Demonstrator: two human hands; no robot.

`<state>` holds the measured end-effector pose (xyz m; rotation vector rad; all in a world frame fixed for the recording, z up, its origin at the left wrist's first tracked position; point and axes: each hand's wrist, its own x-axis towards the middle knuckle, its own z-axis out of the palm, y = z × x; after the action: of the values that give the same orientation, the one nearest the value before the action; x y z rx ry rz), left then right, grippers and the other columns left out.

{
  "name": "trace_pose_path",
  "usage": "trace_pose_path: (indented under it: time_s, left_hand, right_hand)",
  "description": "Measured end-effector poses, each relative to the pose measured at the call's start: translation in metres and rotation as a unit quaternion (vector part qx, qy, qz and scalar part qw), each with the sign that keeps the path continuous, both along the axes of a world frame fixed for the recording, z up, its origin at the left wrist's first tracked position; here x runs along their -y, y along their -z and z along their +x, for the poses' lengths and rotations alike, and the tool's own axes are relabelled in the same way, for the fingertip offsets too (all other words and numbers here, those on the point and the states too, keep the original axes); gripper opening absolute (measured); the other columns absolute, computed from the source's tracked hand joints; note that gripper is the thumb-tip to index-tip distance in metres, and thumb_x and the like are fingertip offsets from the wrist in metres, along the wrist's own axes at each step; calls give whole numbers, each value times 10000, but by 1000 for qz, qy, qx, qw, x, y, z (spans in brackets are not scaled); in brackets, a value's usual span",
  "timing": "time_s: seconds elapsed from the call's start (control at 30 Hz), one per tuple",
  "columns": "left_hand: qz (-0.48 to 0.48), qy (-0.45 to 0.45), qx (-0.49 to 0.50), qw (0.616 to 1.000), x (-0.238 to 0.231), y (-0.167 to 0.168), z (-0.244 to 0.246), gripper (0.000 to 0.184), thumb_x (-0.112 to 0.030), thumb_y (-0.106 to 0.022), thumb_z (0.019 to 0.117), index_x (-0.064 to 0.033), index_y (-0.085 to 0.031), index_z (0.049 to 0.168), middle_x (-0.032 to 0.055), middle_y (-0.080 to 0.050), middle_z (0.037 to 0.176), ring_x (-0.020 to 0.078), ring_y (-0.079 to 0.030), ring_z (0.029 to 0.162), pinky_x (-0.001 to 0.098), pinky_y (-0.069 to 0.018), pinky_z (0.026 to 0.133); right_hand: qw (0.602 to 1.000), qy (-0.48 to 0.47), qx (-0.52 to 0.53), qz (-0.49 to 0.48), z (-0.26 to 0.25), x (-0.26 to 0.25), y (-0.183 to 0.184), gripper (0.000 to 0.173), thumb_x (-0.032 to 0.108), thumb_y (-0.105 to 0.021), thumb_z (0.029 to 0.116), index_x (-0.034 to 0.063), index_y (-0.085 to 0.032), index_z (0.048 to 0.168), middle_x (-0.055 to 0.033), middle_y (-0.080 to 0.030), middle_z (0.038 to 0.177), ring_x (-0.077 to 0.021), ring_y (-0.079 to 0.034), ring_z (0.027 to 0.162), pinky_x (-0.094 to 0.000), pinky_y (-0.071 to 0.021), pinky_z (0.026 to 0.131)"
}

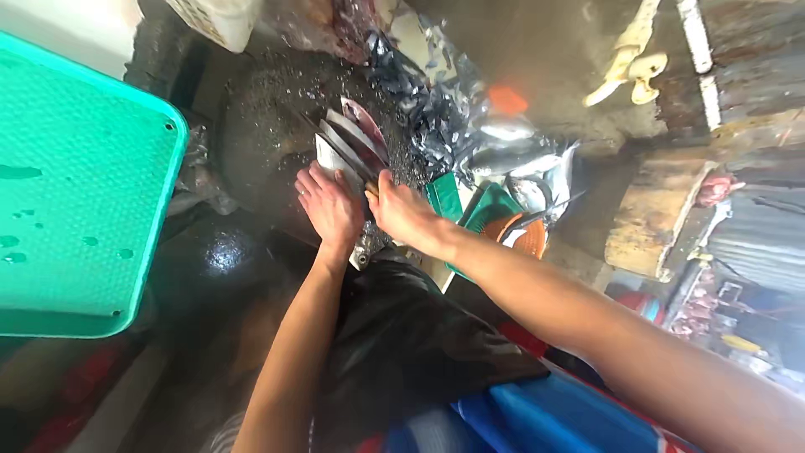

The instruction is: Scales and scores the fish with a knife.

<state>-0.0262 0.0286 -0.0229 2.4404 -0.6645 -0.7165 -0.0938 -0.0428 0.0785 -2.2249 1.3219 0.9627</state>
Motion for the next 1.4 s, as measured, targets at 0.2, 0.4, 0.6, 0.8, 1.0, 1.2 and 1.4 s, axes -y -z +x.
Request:
trace_pose_path:
  time_s: [0.2, 0.4, 0.6, 0.8, 1.0, 1.2, 1.4]
  left_hand:
    - [1, 9, -4, 1000, 1, -7, 1, 571, -415, -344, 1087, 3, -434, 1465, 288, -462, 1441, 462, -474, 1328, 579, -441, 1036]
    - [-6, 31, 11, 999, -6, -3, -2, 595, -433, -274, 1098, -15, -346, 1516, 278, -397, 1494, 465, -445, 1355, 597, -438, 1042]
    - [-8, 26, 24, 999, -1, 1, 0, 586, -426, -272, 1086, -21, -375, 1497, 263, -434, 1454, 441, -471, 1320, 585, -454, 1010]
    - [-18, 21, 33, 999, -2, 1, -1, 551, -416, -294, 1086, -56, -377, 1494, 251, -435, 1449, 434, -484, 1307, 582, -468, 989]
    - [-25, -1, 2, 1000, -1, 1, 2, 544, -397, -375, 1072, -1, -474, 1431, 274, -498, 1397, 431, -484, 1318, 566, -429, 1073]
    - [-55, -35, -23, 998, -23, -4, -16, 541, -346, -412, 1073, 8, -424, 1483, 302, -481, 1411, 466, -479, 1321, 581, -429, 1080]
    - [-27, -45, -7, 999, -16, -4, -17, 533, -356, -426, 1077, 3, -448, 1471, 296, -496, 1404, 468, -487, 1309, 570, -443, 1055]
  right_hand:
    - [998, -34, -60, 16, -33, -7, -55, 437, 408, -422, 1091, 47, -443, 1335, -149, -660, 865, -360, -720, 796, -529, -597, 653]
    - [999, -15, -27, 19, -28, 2, -14, 453, 437, -409, 1094, 60, -442, 1343, -146, -677, 861, -359, -731, 808, -534, -600, 661]
    - [997, 7, -64, 53, -61, -3, 0, 491, 423, -404, 1091, 42, -402, 1399, -186, -692, 936, -394, -731, 907, -557, -596, 765]
    - [998, 0, -10, 57, -81, -4, 28, 539, 425, -395, 1089, 43, -354, 1467, -177, -694, 917, -387, -729, 898, -553, -596, 771]
    - [997, -4, 82, 10, -97, -14, 27, 521, 429, -409, 1086, 47, -424, 1441, -185, -693, 831, -399, -729, 773, -572, -597, 656]
    - [997, -68, 36, 30, -112, -22, -47, 470, 407, -361, 1097, 29, -453, 1362, -155, -679, 834, -380, -728, 832, -534, -591, 711]
    - [993, -78, -75, 39, -88, -24, -83, 463, 413, -366, 1102, 39, -423, 1368, -164, -670, 900, -382, -723, 884, -535, -593, 733]
